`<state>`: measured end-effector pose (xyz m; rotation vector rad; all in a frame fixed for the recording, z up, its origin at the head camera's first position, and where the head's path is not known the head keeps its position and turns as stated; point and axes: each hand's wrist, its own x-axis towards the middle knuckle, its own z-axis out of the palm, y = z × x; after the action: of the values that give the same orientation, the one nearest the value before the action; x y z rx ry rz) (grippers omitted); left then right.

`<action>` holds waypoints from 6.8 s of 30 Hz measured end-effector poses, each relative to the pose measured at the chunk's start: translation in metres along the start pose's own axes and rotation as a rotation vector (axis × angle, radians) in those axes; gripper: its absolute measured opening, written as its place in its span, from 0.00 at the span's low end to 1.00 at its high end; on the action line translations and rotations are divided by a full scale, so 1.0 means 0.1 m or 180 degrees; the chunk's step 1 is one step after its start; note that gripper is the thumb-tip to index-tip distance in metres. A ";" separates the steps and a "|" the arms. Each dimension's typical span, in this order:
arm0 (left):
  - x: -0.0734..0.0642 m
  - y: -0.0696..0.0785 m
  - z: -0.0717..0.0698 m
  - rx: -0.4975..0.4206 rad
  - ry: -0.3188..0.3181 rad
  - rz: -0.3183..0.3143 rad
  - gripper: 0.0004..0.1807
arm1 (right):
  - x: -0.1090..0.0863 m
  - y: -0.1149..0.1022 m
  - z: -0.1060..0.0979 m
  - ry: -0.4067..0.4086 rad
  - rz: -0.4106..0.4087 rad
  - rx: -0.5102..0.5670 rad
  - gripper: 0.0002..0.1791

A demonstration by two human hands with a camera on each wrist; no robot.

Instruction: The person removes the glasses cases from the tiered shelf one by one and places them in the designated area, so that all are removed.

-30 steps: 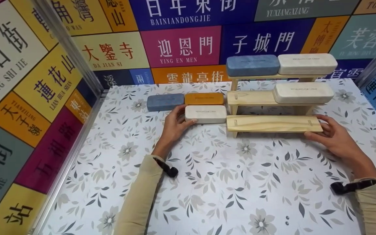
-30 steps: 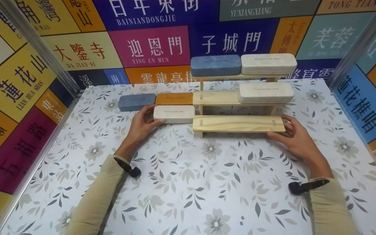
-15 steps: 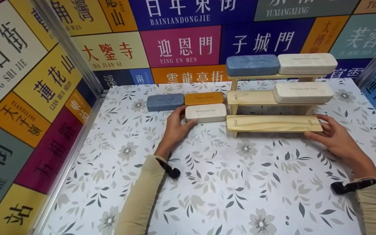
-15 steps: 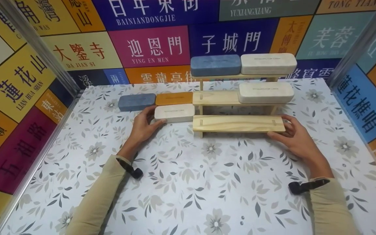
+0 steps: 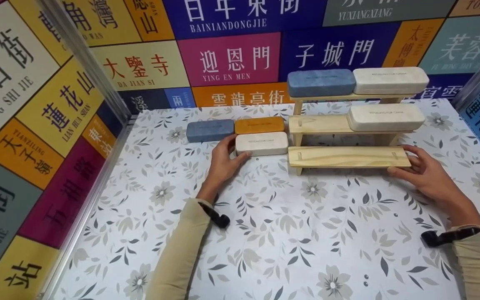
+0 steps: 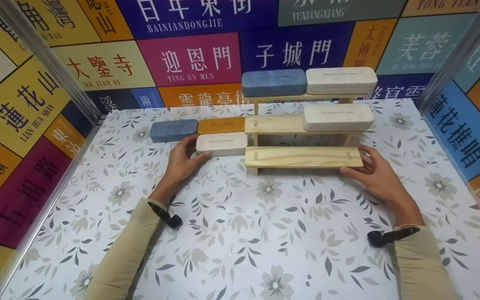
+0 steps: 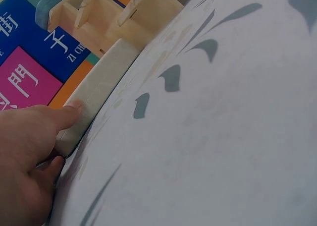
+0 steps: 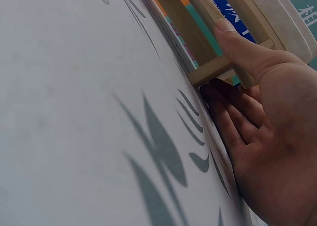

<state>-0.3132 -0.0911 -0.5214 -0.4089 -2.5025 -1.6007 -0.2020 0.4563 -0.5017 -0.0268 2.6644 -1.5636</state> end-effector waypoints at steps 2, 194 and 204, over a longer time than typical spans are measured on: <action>0.00 0.01 0.00 0.0017 0.0005 -0.0001 0.40 | 0.00 0.00 0.00 0.0005 -0.0016 0.0012 0.49; -0.18 0.55 -0.19 -0.1509 -0.0129 0.0549 0.41 | 0.01 0.03 0.00 -0.0001 -0.0243 0.0113 0.45; -0.26 0.27 -0.54 -0.1381 0.0022 0.0407 0.41 | 0.01 -0.01 0.02 0.0022 -0.0019 0.0117 0.46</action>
<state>-0.2818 -0.1329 -0.4818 -0.5957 -2.0613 -2.0790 -0.2034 0.4544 -0.5021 -0.0279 2.6424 -1.6169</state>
